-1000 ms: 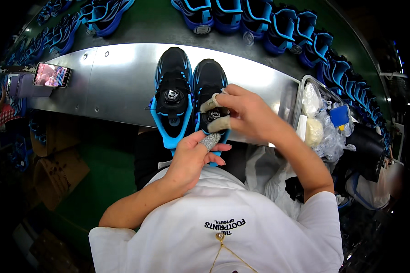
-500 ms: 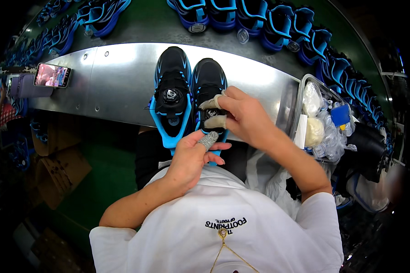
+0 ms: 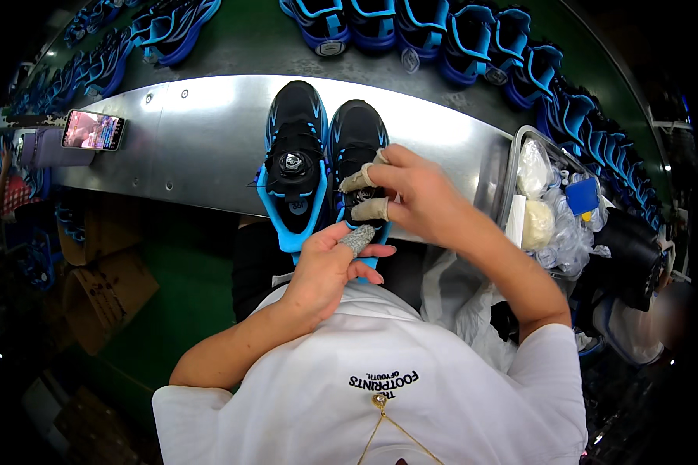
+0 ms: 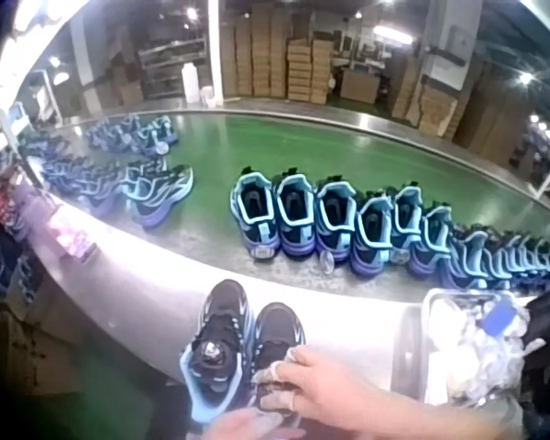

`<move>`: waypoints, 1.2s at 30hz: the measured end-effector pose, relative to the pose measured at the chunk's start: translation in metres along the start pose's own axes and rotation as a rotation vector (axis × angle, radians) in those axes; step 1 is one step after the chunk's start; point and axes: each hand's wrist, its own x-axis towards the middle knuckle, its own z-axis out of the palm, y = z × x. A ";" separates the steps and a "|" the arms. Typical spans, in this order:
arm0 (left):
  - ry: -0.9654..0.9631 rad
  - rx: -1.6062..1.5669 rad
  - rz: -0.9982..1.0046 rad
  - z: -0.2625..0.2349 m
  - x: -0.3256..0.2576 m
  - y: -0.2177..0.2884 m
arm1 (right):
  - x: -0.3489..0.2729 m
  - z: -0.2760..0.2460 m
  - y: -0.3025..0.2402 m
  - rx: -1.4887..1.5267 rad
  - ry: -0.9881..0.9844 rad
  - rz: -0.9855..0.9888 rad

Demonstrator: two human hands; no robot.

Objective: The person cleans the interior and exterior surfaces of black and blue sneakers. The person uses a small cloth to wipe the inside of the heel, the tongue area, and the outer soles of several shoes taken from a conveyor belt.

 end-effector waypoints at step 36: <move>-0.120 0.685 0.457 -0.036 -0.026 0.072 | 0.023 -0.020 0.005 -0.014 0.071 0.095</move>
